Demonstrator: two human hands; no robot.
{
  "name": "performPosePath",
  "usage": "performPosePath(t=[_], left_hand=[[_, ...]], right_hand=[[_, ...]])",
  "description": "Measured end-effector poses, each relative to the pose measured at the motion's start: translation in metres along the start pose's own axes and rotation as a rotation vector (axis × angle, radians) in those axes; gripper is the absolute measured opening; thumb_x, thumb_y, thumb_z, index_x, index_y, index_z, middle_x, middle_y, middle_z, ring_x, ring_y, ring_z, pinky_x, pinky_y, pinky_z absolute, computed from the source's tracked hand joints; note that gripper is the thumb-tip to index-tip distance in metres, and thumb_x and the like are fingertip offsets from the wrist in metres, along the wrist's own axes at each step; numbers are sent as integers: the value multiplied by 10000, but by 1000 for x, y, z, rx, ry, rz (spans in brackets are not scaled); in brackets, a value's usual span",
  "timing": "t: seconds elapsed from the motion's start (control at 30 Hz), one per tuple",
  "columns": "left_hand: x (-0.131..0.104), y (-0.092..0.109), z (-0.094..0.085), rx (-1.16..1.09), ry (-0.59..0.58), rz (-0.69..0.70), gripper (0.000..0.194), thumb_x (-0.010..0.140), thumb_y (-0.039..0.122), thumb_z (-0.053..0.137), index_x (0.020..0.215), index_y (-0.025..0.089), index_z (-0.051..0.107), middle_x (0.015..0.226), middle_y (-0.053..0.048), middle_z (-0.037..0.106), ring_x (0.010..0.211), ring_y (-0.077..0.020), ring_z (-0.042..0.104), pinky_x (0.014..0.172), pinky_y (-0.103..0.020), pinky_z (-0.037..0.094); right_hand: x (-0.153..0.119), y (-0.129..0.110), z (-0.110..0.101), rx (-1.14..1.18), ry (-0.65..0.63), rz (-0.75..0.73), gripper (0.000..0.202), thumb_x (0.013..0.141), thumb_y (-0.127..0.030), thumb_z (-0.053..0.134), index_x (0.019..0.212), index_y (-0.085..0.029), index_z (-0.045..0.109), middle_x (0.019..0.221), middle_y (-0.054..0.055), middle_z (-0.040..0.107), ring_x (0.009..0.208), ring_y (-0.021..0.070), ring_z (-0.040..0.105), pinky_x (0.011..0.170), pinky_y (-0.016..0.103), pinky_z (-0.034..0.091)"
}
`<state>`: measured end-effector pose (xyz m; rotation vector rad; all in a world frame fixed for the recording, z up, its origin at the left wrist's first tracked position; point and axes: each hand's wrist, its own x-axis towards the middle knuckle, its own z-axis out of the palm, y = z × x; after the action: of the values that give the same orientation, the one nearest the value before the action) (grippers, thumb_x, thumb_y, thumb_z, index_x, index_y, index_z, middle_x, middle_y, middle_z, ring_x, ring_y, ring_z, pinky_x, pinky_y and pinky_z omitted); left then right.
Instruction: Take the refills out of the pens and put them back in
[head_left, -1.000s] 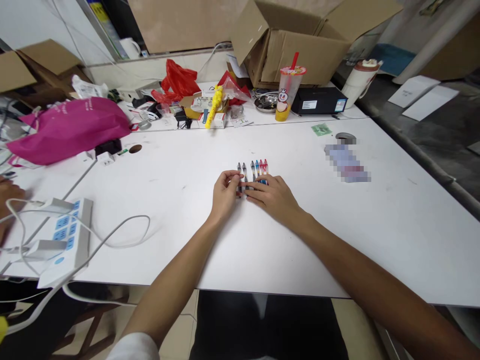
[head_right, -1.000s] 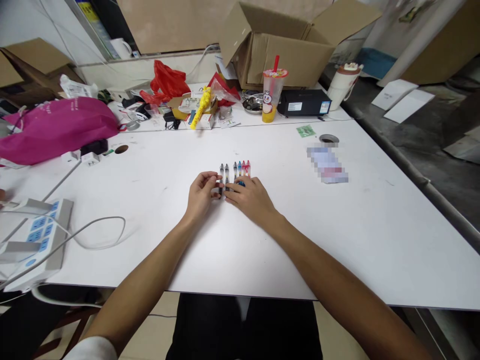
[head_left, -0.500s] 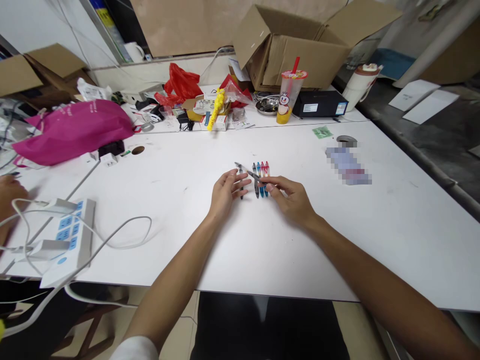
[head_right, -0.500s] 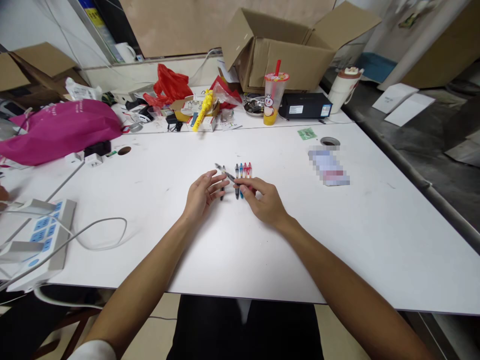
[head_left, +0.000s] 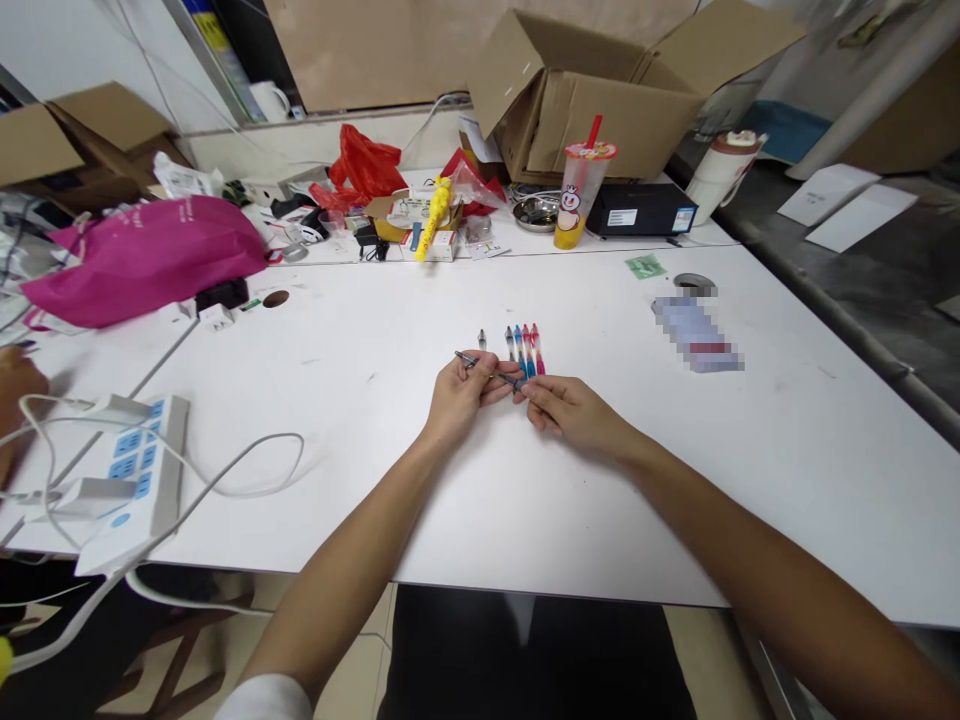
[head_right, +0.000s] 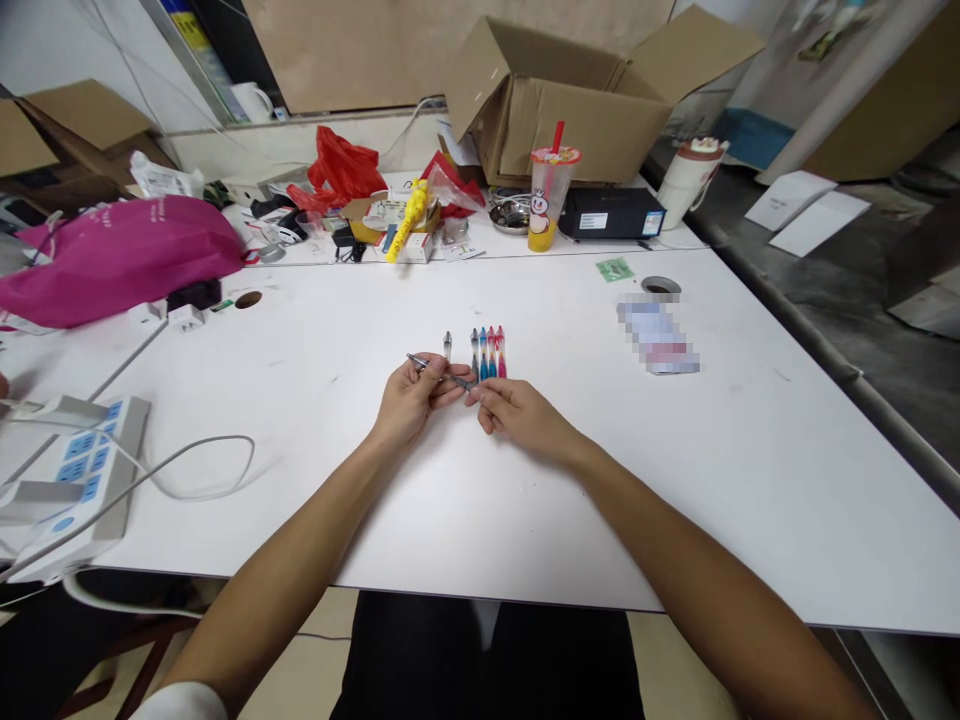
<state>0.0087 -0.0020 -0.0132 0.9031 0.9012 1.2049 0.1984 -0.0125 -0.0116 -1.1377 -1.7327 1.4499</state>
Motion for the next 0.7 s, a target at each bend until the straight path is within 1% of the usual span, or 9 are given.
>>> performPosePath(t=[0.07,0.13,0.2,0.23,0.33,0.37,0.43,0.57,0.7], left_hand=[[0,-1,2,2,43,-14,387,851,487,757,975,166,580,1024,-125,782,931,-209,773,873,-353,621],[1,-2,3,-4,78,-24,386,861,493,746,979,164,582,1014,-126,781,930,-207,774,879,-356,619],[2,-1,3,-23,96,-24,379,868,494,739,972,165,582,1017,-126,780,928,-202,773,882,-351,617],[3,-1,3,-35,98,-24,373,870,490,739,968,166,583,1022,-124,778,930,-198,772,887,-349,615],[4,-2,3,-76,95,-26,358,861,469,756,956,164,596,1017,-113,775,907,-183,768,897,-344,612],[4,-2,3,-89,94,-26,356,853,462,767,951,162,603,1005,-105,774,893,-177,766,896,-341,612],[4,-3,2,-115,91,-24,355,825,443,799,934,161,613,982,-85,773,889,-165,760,891,-323,610],[4,-3,2,-155,75,-12,368,754,399,864,896,159,625,959,-56,768,949,-160,750,892,-279,594],[4,-3,1,-173,69,-13,366,737,384,877,884,156,631,961,-56,763,963,-166,746,912,-284,583]], right_hand=[[-3,1,0,-146,107,-89,300,961,-522,570,967,-232,644,709,-4,666,575,144,522,542,297,398],[-4,1,1,-211,155,-107,290,971,-517,557,1009,-244,646,763,2,700,576,148,527,546,307,404],[-5,1,2,-193,157,-89,322,1000,-524,493,1029,-247,654,800,12,717,554,146,519,535,312,411],[-4,2,3,-171,172,-96,319,999,-520,495,1038,-246,656,844,23,726,588,152,548,550,315,431],[-1,3,4,-96,258,-158,286,955,-492,593,1078,-238,641,972,59,728,794,193,643,653,332,507],[0,4,4,-73,268,-162,295,956,-493,592,1091,-234,635,966,63,725,809,197,646,670,338,518],[1,6,2,-54,276,-152,301,965,-500,570,1084,-231,635,928,59,716,771,189,634,674,346,524],[3,9,1,-76,357,-167,304,894,-462,684,1098,-244,627,1028,62,701,867,202,626,746,360,525],[3,10,2,-40,335,-147,319,915,-456,651,1156,-249,629,1058,72,698,892,210,627,776,383,528]])
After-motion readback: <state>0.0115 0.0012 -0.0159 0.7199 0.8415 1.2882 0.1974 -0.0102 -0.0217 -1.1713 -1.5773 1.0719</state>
